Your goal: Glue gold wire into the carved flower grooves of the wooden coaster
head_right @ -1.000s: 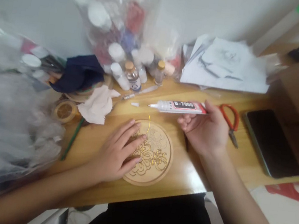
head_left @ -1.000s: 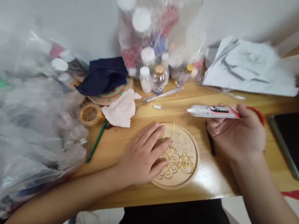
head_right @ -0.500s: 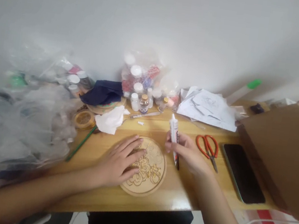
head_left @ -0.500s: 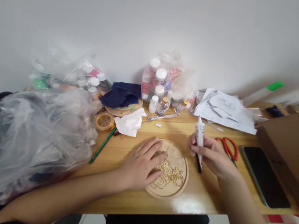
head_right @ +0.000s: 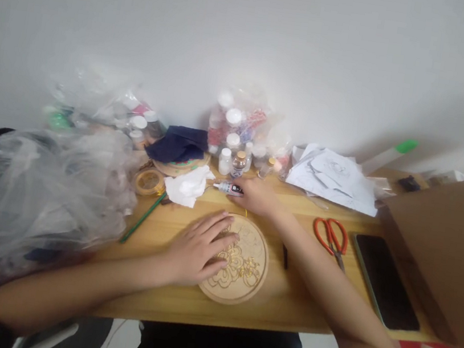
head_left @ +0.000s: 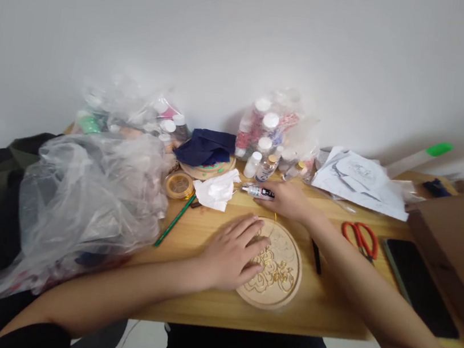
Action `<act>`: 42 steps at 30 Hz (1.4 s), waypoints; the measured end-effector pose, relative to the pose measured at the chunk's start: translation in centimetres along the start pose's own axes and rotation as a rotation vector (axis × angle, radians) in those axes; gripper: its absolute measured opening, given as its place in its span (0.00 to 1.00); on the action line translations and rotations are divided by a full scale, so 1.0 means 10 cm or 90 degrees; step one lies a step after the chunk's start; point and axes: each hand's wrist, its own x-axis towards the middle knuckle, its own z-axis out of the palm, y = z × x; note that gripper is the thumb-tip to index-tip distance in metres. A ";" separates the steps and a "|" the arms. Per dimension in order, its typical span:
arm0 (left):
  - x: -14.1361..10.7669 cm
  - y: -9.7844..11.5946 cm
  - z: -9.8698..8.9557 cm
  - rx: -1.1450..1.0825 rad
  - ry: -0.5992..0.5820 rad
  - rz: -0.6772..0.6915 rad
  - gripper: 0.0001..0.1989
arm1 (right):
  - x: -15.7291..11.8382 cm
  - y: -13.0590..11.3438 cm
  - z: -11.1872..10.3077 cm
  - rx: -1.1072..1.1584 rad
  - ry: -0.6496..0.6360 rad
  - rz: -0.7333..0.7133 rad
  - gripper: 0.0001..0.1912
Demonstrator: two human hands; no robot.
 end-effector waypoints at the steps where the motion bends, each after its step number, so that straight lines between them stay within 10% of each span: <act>1: 0.00 0.00 0.00 0.000 -0.002 -0.001 0.26 | 0.00 0.01 0.00 0.008 -0.001 -0.003 0.10; 10: 0.01 0.01 0.00 -0.004 -0.021 -0.013 0.26 | -0.28 0.13 -0.10 0.231 0.150 0.031 0.12; 24: 0.00 0.01 0.01 0.005 -0.044 -0.027 0.26 | -0.20 -0.54 0.26 0.747 0.382 0.126 0.15; 42: 0.00 -0.03 0.04 -0.088 -0.015 -0.067 0.26 | -0.30 -1.14 0.61 0.598 0.648 0.235 0.09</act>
